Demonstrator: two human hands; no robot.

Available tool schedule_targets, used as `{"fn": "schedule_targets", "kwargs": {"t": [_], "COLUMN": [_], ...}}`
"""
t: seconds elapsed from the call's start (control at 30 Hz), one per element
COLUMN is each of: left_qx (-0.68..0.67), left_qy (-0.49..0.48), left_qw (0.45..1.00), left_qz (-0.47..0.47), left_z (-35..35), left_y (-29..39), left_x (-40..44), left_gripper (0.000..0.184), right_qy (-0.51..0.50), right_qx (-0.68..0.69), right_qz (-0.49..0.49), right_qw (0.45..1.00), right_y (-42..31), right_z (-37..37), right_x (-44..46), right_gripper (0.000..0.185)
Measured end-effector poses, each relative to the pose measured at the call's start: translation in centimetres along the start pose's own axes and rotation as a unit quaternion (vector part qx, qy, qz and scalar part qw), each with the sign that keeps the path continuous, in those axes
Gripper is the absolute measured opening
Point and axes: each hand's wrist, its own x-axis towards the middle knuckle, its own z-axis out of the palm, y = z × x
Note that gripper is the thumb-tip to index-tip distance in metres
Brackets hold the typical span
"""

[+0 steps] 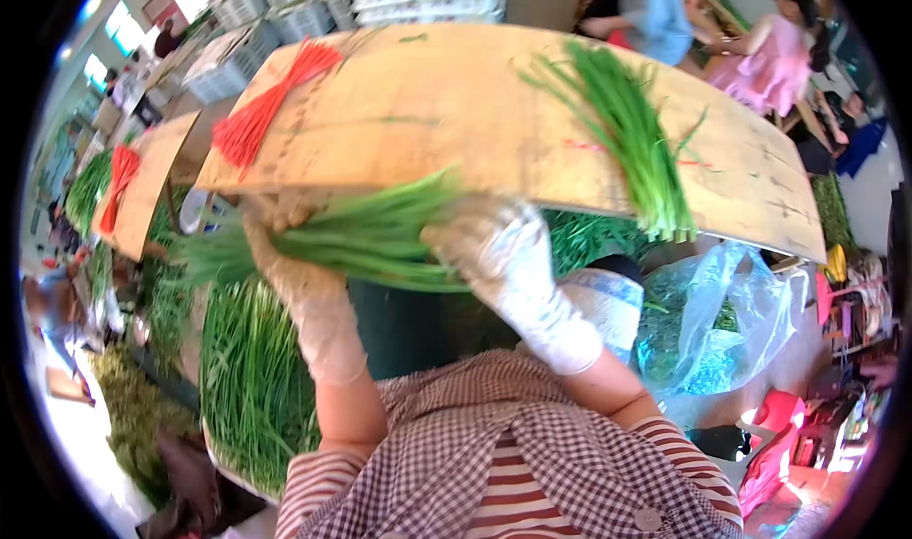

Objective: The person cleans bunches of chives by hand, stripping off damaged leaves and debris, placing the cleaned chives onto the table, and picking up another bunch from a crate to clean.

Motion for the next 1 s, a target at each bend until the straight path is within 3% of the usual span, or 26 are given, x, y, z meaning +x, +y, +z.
{"fn": "schedule_targets", "kwargs": {"t": [0.03,0.07,0.17,0.2,0.23,0.27,0.33,0.37,0.4,0.47,0.53,0.6,0.63,0.73,0.87,0.93,1.0], "left_qx": [-0.015,0.012,-0.028,-0.046,0.066,0.077,0.111,0.036,-0.042,-0.005,-0.106,-0.124,-0.133,-0.156,-0.132,-0.129,-0.168], "left_qy": [-0.018,0.034,-0.013,-0.023,0.043,0.054,0.080,0.035,-0.012,0.038,-0.088,-0.118,-0.131,-0.141,-0.148,-0.101,-0.106], "left_qw": [1.000,0.999,0.999,0.999,0.996,0.994,0.986,0.998,0.999,0.999,0.990,0.984,0.981,0.975,0.979,0.986,0.978], "left_qz": [-0.012,0.004,-0.020,-0.001,0.041,0.056,0.091,0.041,-0.012,0.011,-0.045,-0.053,-0.057,-0.063,-0.040,-0.030,-0.059], "left_z": [0.4,0.3,-1.8,-3.6,-1.6,-0.9,-0.5,-1.3,-2.2,1.5,-0.1,0.0,0.1,-0.4,-0.2,-0.5,-1.0], "left_y": [0.0,0.2,3.2,4.0,4.3,3.8,4.2,4.1,3.8,2.2,1.5,1.1,1.1,1.1,1.0,0.8,0.7], "left_x": [0.1,0.2,1.7,3.1,2.0,1.6,1.7,2.4,2.6,-0.2,1.0,0.5,0.2,0.5,0.4,0.6,1.0], "left_gripper": [0.027,0.027,0.028,0.028,0.033,0.033,0.034,0.029,0.026,0.027,0.027,0.028,0.028,0.029,0.028,0.029,0.030], "right_qy": [0.032,0.015,0.065,0.045,-0.052,-0.153,-0.093,-0.047,-0.025,0.029,0.045,0.009,-0.010,-0.026,-0.083,-0.096,-0.064], "right_qx": [-0.002,0.024,0.011,-0.060,-0.089,-0.109,0.112,0.340,0.435,0.601,0.619,0.610,0.560,0.574,0.552,0.540,0.559], "right_qz": [0.011,0.048,0.187,0.217,0.264,0.307,0.418,0.525,0.519,0.497,0.482,0.500,0.504,0.503,0.460,0.420,0.448], "right_qw": [0.999,0.998,0.980,0.973,0.959,0.933,0.897,0.779,0.735,0.625,0.618,0.615,0.658,0.646,0.691,0.723,0.695], "right_y": [-0.6,-0.5,1.3,2.3,4.3,5.8,5.4,3.4,1.8,-0.3,-1.2,-1.6,-1.8,-2.5,-2.6,-2.4,-2.9], "right_z": [-0.4,-0.9,-2.6,-3.8,-3.5,-2.6,-0.9,-1.1,-1.2,-1.1,0.1,-0.2,-0.4,-1.1,-2.3,-2.2,-1.9], "right_x": [0.1,-0.1,-3.1,-4.4,-6.6,-8.9,-10.7,-8.2,-6.5,-4.5,-4.5,-3.8,-3.7,-3.5,-3.1,-3.4,-3.4], "right_gripper": [0.030,0.023,0.017,0.016,0.018,0.019,0.025,0.030,0.031,0.031,0.027,0.027,0.025,0.025,0.030,0.036,0.042]}}
